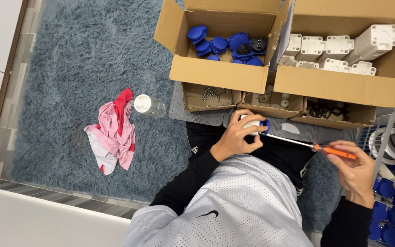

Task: Assemble electrical components by joining blue and white plastic parts using a screwdriver

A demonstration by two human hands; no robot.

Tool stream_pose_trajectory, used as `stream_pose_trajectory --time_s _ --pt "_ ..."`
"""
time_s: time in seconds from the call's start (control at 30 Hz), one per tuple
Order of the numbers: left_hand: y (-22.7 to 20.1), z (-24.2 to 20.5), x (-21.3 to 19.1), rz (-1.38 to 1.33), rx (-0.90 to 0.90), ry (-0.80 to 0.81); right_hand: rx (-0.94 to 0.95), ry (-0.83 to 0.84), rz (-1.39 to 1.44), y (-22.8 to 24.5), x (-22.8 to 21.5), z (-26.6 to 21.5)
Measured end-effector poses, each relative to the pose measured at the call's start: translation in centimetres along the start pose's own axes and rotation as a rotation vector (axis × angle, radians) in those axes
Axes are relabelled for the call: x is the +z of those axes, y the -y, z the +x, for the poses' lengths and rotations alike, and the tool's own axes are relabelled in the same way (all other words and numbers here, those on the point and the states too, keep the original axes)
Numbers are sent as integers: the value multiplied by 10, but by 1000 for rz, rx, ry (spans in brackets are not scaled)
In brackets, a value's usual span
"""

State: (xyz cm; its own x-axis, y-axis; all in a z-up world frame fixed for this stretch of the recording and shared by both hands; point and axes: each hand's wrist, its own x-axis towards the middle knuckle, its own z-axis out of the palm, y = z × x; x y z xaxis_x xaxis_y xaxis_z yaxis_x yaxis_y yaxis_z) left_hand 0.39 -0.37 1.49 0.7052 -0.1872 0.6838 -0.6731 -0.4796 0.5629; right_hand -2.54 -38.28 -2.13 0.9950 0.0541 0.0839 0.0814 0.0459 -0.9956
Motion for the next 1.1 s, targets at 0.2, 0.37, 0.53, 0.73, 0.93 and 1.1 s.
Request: stream_pose_trajectory --time_s 0.2,0.37,0.53,0.73,0.93,1.1 --pt "2 -2 3 -13 0 -17 106 72 -360 23 11 6" --pt "6 -3 6 -22 21 -37 86 -18 -117 3 7 4" --pt "8 -4 6 -26 38 -41 37 -31 -33 -13 -5 -1" --pt "17 -5 7 -63 87 -47 110 -21 -306 15 16 3" --pt "25 -11 11 -60 86 -8 148 -118 -124 -15 -1 -2" --pt "30 -15 16 -35 96 8 56 -59 12 -19 -11 -4"
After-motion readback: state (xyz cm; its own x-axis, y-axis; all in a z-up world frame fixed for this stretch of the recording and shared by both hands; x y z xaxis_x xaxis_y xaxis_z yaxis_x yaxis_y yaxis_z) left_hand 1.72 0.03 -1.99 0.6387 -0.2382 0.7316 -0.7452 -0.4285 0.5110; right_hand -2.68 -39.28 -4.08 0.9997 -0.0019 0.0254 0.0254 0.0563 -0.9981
